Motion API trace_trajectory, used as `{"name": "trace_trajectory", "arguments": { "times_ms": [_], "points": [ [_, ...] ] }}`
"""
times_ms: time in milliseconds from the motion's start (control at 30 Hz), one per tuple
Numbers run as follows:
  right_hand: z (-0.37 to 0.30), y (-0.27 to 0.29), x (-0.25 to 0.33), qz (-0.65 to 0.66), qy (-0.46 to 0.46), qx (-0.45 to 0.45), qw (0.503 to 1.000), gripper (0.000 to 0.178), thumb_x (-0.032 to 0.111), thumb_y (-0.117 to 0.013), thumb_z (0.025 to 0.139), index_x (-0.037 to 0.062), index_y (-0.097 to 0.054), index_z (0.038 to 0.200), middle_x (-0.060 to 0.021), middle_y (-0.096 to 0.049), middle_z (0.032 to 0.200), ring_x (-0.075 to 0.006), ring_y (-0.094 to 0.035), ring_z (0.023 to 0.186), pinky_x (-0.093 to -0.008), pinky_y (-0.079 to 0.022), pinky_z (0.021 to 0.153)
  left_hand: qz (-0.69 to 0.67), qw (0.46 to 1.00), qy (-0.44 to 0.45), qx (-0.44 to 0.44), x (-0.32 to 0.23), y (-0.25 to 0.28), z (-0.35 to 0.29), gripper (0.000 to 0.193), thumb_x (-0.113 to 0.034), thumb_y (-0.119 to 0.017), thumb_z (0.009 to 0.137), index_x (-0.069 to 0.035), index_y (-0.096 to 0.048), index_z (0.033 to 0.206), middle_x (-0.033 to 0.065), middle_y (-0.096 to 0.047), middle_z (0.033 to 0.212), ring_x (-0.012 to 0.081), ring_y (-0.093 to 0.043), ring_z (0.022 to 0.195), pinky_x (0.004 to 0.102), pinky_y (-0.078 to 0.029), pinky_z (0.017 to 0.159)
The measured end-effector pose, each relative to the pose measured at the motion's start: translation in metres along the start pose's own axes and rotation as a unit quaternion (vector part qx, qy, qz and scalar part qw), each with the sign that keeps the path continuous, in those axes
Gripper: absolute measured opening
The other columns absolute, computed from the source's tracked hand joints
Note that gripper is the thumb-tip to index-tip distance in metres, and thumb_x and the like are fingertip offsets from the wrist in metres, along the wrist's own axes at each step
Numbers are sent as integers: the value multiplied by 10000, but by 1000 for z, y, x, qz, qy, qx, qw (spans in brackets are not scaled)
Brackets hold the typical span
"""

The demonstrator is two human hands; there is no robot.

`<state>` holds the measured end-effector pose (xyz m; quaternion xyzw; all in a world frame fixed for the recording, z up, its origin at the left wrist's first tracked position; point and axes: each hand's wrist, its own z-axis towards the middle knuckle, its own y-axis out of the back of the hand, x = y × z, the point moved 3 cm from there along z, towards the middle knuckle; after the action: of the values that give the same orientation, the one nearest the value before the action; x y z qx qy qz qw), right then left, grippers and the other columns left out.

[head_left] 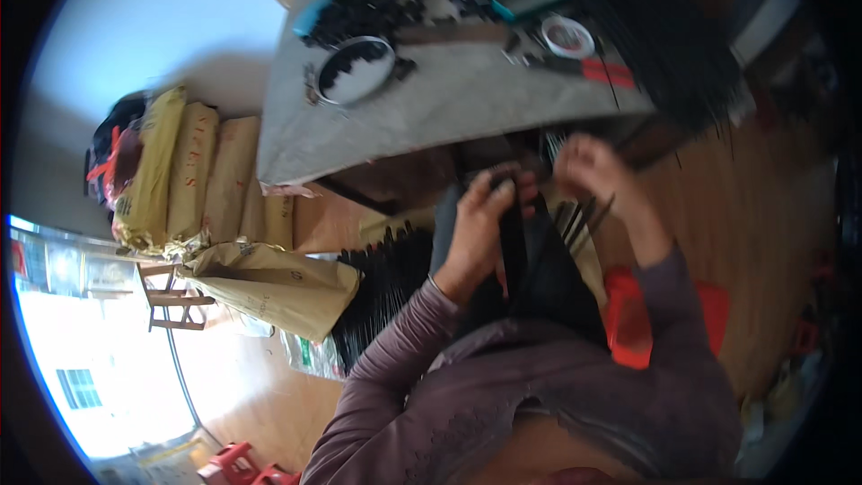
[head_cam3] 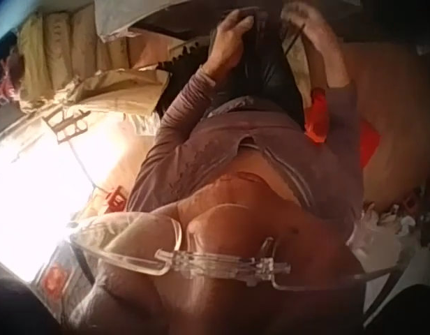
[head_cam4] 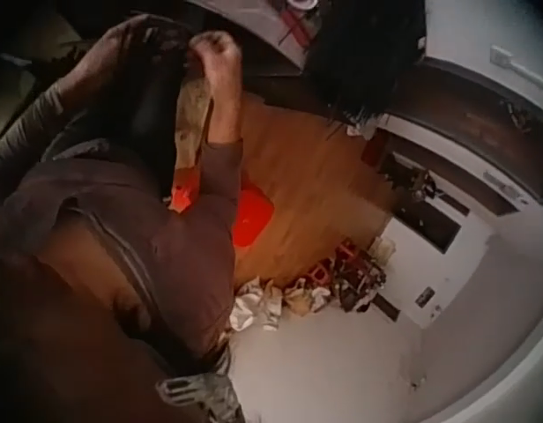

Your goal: Manually thread small rods into connectors and use pliers to secure or adjust components at a workbench.

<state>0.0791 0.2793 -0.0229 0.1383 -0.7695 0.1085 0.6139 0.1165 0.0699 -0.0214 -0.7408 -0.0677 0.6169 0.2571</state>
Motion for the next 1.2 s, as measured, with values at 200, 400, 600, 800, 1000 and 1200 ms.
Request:
{"name": "trace_trajectory", "arguments": {
  "times_ms": [200,400,600,800,1000,1200],
  "points": [
    [-26,-83,21,40,51,124,990,244,97,-604,893,-8,-579,1111,-66,-650,952,-163,-639,914,-284,-518,809,27,997,43,49,-17,-13,-8,357,-113,-521,934,-78,-544,1288,62,-635,1080,81,-594,859,215,-457,675],
    [-25,-95,-13,176,-30,86,980,262,125,-511,947,-51,-544,1138,-132,-637,1045,-235,-647,976,-331,-527,861,7,955,232,185,-33,6,-5,490,-168,-547,933,-106,-425,1404,68,-653,1043,50,-580,750,171,-395,587],
    [-17,-99,-9,372,-54,90,922,262,91,-480,937,-51,-524,1152,-207,-627,1065,-335,-644,974,-452,-529,868,222,955,142,138,-107,55,56,517,-258,-571,925,22,-453,1344,115,-648,985,148,-628,750,266,-527,684],
    [-3,-96,-23,384,-75,66,918,283,117,-463,959,-41,-520,1186,-213,-626,1095,-342,-639,994,-459,-532,860,403,914,-47,-21,-207,98,212,263,-237,-608,886,8,-687,942,34,-636,701,92,-585,560,214,-473,511],
    [20,-87,-35,398,-96,35,912,276,146,-480,966,-20,-537,1179,-208,-629,1092,-334,-640,989,-459,-526,863,720,673,-143,-84,-188,109,379,234,-245,-641,781,-81,-724,925,113,-709,886,270,-694,805,371,-546,732],
    [38,-77,-45,399,-99,46,910,276,148,-474,972,-19,-540,1181,-218,-622,1108,-343,-634,997,-478,-514,879,842,514,-109,-122,-172,100,426,289,-245,-553,802,-92,-697,1001,174,-682,1021,313,-670,948,440,-525,835]
  ]
}}
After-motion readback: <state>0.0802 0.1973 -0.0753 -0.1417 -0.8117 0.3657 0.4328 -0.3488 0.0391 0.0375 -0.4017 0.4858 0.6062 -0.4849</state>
